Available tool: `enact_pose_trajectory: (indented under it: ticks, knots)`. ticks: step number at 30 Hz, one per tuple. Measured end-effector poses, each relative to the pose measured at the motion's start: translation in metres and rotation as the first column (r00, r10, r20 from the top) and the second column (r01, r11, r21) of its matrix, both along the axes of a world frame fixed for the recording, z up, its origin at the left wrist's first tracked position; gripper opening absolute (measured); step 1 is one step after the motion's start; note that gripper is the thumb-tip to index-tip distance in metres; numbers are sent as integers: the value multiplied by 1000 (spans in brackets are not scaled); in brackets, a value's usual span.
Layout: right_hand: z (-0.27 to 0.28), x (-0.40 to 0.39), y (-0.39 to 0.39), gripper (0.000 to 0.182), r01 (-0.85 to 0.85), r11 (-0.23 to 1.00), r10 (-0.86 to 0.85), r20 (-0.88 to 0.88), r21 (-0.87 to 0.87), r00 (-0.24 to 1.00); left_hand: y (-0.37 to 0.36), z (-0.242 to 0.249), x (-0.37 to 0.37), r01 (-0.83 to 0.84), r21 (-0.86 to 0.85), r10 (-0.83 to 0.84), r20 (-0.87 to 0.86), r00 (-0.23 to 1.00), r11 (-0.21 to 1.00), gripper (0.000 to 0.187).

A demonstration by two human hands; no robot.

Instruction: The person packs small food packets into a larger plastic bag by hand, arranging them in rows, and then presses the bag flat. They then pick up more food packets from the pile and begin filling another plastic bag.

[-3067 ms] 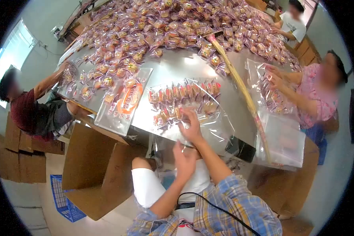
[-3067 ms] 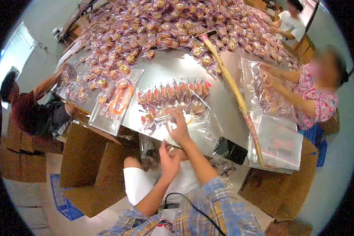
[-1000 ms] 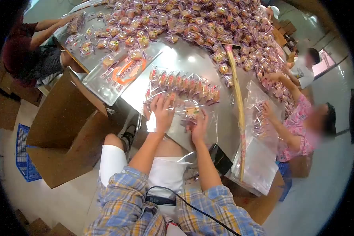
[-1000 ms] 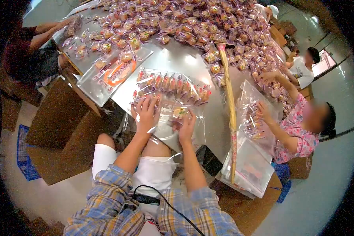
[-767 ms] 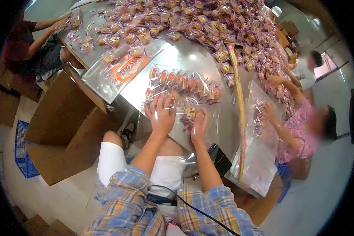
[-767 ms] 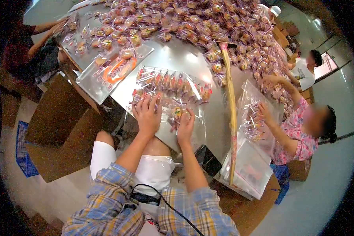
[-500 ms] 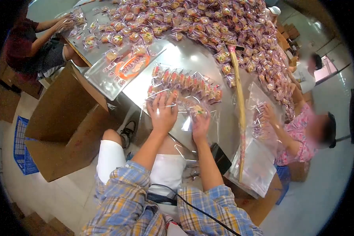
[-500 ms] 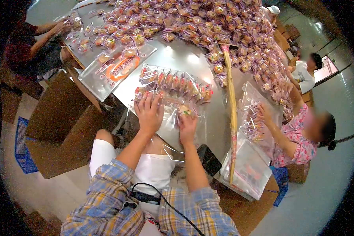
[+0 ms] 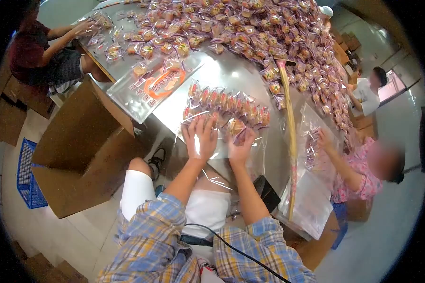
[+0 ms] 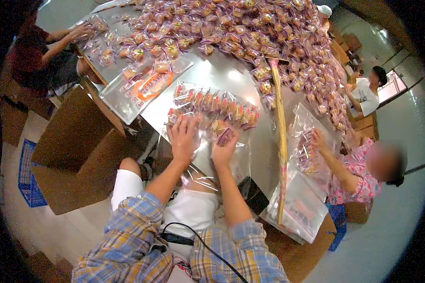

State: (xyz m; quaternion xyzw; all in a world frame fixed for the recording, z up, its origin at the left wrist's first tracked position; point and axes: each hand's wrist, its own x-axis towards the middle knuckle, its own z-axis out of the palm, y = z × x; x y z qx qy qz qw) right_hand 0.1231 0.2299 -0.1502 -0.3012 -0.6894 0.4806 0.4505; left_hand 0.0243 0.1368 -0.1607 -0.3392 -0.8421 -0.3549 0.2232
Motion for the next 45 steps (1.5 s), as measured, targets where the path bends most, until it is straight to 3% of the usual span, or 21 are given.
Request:
enact_pose_trajectory:
  ticks: [3, 4, 7, 8, 13, 15, 19, 20, 21, 23, 24, 25, 27, 28, 31, 32, 35, 37, 43, 45]
  knots:
    - [-9, -3, -5, 64, -243, 964, 240, 46, 103, 970, 2, -4, -2, -11, 9, 11, -26, 1000, 1000, 50]
    - [-12, -3, -6, 66, -310, 947, 316, -68, 80, 946, 0, -2, 0, 23, -12, -23, 29, 999, 1000, 50]
    - [-21, -6, 3, 63, -223, 956, 234, -32, 192, 972, 1, -2, 1, 19, -34, -18, 14, 1000, 999, 54]
    - [-25, -9, 4, 54, -210, 977, 211, -109, 23, 971, 2, -2, 2, 25, -23, -24, 16, 1000, 999, 55]
    - [-17, -8, 2, 44, 18, 916, -71, 117, 401, 991, 2, -4, 0, 73, -22, -73, 17, 997, 997, 53]
    - [-22, -3, 11, 51, -86, 860, -36, 229, 502, 973, -1, -2, 0, 100, -35, -100, 15, 995, 994, 53]
    - [-17, -7, 0, 56, -106, 952, 90, 67, 287, 994, -2, 3, 0, 128, 30, -128, -9, 992, 991, 49]
    - [-15, -9, -3, 57, -110, 969, 105, 33, 221, 994, -3, 3, -3, 154, 57, -148, -101, 984, 986, 53]
    - [-14, -11, -5, 57, -118, 981, 119, 0, 152, 993, -5, 9, -6, 176, 140, -166, -82, 983, 974, 56]
    - [-10, -9, 0, 56, -75, 896, 4, 161, 438, 987, -13, 18, -9, 206, 299, -203, -42, 978, 932, 63]
    - [-7, -8, 1, 55, -70, 821, -72, 224, 566, 972, -15, 24, -8, 204, 270, -202, -37, 979, 941, 80]
    - [-2, -6, -4, 53, -12, 855, -91, 173, 519, 981, -19, 35, -8, 192, 228, -199, 9, 980, 955, 79]
    - [-3, -8, -6, 49, -99, 931, 53, 139, 352, 989, -31, 54, -5, 172, 136, -186, 100, 977, 976, 79]
    - [-5, -8, -8, 48, -82, 942, 40, 134, 324, 990, -33, 62, -4, 161, 143, -174, 87, 981, 977, 75]
    - [-2, -6, -7, 46, -62, 881, -28, 181, 470, 983, -37, 51, -17, 203, -23, -200, 100, 975, 979, 64]
    - [-3, -7, -9, 46, -43, 900, -29, 158, 433, 987, -38, 46, -20, 218, -33, -214, 101, 972, 975, 60]
    - [-2, -7, -6, 46, -42, 829, -81, 194, 558, 978, -36, 45, -27, 241, -50, -237, 86, 968, 969, 50]
    - [-2, -7, -6, 45, -53, 858, -53, 191, 511, 980, -38, 44, -29, 250, -99, -245, 56, 968, 963, 48]
    - [-5, -7, -7, 41, -39, 843, -79, 195, 537, 978, -35, 40, -31, 191, -117, -212, -204, 956, 975, 45]
    - [-6, -5, -8, 40, -42, 845, -58, 168, 534, 984, -35, 45, -28, 235, -73, -242, -118, 963, 969, 41]
